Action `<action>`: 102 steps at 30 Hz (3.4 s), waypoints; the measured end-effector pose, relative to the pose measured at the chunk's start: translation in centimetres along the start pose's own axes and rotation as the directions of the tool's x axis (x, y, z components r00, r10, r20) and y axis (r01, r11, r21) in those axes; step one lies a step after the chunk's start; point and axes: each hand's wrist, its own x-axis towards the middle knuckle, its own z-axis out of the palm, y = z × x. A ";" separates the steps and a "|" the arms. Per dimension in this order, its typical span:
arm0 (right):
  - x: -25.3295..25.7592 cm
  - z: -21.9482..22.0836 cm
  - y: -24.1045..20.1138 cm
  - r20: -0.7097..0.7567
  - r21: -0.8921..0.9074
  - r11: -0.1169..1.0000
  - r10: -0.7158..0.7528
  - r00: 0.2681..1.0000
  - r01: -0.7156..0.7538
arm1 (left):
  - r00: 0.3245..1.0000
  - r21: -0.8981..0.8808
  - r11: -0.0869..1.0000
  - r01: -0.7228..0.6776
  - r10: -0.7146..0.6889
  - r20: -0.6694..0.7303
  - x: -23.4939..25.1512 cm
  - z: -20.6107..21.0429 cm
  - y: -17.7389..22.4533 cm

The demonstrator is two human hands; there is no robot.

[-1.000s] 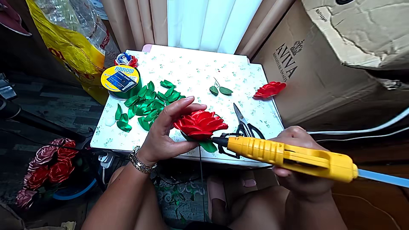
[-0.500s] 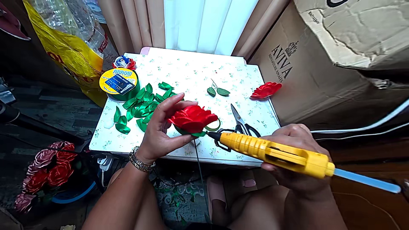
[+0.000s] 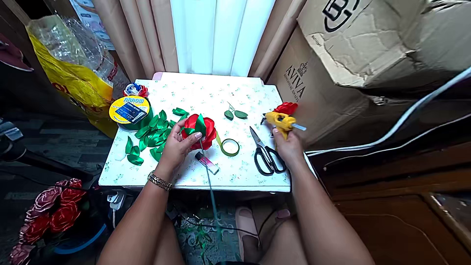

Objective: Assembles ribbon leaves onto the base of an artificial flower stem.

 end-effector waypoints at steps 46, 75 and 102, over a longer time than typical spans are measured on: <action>-8.4 6.7 -5.8 -0.121 0.191 0.600 -0.771 0.626 0.777 | 0.942 -0.056 0.980 0.194 -0.170 0.289 0.2 2.4 -1.0; -8.7 8.0 -6.0 -0.016 0.565 0.665 -0.583 0.813 0.488 | 0.969 -0.124 0.984 0.128 -0.097 0.228 0.2 2.9 -1.3; -8.9 7.6 -6.8 -0.020 0.583 0.677 -0.541 0.841 0.449 | 0.982 -0.165 0.982 0.093 -0.063 0.178 0.2 2.9 -1.5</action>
